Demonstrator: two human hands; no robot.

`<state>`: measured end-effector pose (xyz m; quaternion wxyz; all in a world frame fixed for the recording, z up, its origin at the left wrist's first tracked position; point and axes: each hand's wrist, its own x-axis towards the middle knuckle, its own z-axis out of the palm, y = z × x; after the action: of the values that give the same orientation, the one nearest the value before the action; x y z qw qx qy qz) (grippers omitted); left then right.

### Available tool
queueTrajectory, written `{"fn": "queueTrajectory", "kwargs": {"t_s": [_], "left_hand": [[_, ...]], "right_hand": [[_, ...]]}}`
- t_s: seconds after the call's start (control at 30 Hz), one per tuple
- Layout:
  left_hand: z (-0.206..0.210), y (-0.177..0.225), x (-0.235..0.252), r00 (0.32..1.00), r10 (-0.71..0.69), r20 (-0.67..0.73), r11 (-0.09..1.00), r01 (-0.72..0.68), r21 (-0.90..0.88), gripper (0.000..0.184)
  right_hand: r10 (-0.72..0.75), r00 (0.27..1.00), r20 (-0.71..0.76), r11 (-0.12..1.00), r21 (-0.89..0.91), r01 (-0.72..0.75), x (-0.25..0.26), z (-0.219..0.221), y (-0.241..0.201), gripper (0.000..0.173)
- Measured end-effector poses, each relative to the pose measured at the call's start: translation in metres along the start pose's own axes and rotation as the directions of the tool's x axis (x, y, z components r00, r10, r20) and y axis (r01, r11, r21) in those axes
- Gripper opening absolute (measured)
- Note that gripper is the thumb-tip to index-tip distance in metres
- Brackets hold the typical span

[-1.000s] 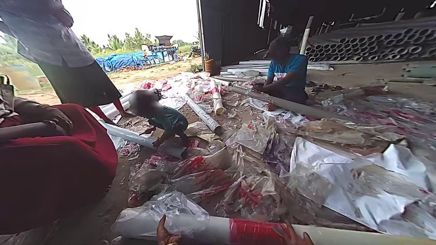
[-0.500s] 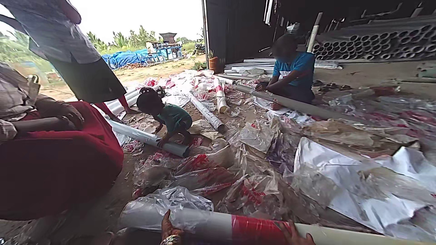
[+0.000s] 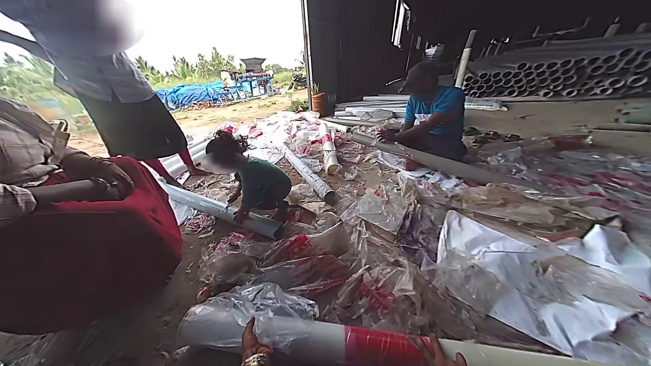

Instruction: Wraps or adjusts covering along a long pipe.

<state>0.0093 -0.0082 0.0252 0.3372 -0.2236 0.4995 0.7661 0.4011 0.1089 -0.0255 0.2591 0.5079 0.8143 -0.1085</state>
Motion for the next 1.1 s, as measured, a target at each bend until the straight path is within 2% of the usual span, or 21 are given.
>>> {"fn": "queueTrajectory", "kwargs": {"t_s": [0.1, 0.17, 0.4, 0.57, 0.67, 0.83, 0.87, 0.9, 1.0, 1.1], "left_hand": [[0.001, 0.0, 0.0, 1.0, 0.002, -0.007, 1.0, -0.002, 0.003, 0.055], [0.002, 0.0, 0.0, 1.0, -0.006, -0.015, 1.0, 0.006, 0.005, 0.054], [0.0, -0.001, 0.006, 1.0, -0.017, -0.013, 1.0, 0.017, -0.002, 0.055], [0.001, -0.002, 0.008, 1.0, -0.018, -0.012, 1.0, 0.018, -0.014, 0.053], [0.001, -0.001, 0.006, 0.999, -0.027, -0.025, 1.0, 0.026, -0.015, 0.055], [0.001, -0.001, 0.005, 0.999, -0.037, -0.033, 0.999, 0.036, -0.012, 0.056], [0.002, -0.001, 0.005, 0.999, -0.038, -0.035, 0.999, 0.037, -0.013, 0.056], [0.002, -0.001, 0.004, 0.999, -0.037, -0.033, 0.999, 0.037, -0.015, 0.056], [0.001, -0.002, 0.007, 1.0, -0.019, -0.024, 1.0, 0.019, -0.025, 0.056], [0.001, -0.002, 0.007, 1.0, -0.006, -0.023, 0.999, 0.005, -0.032, 0.056]], "right_hand": [[-0.045, 0.99, -0.131, 0.998, 0.036, 0.05, 0.018, 0.031, 0.012, 0.058], [-0.029, 0.998, -0.058, 0.999, 0.022, 0.031, 0.012, 0.019, 0.009, 0.059], [-0.06, 0.991, -0.117, 0.998, 0.027, 0.064, 0.02, 0.034, 0.015, 0.06], [0.005, 1.0, 0.03, 1.0, -0.022, -0.004, -0.005, -0.006, -0.001, 0.063], [-0.009, 1.0, 0.005, 1.0, 0.005, 0.009, -0.001, 0.001, 0.002, 0.065], [-0.018, 0.984, -0.179, 1.0, 0.0, 0.018, 0.039, 0.057, 0.022, 0.063], [-0.021, 0.988, -0.152, 1.0, -0.011, 0.019, 0.04, 0.055, 0.023, 0.064], [-0.003, 0.998, -0.058, 1.0, -0.03, 0.001, 0.034, 0.041, 0.019, 0.066], [-0.009, 0.99, -0.139, 1.0, -0.016, 0.007, 0.036, 0.048, 0.019, 0.068], [-0.004, 0.995, -0.099, 1.0, -0.02, 0.002, 0.028, 0.036, 0.014, 0.068]]}}
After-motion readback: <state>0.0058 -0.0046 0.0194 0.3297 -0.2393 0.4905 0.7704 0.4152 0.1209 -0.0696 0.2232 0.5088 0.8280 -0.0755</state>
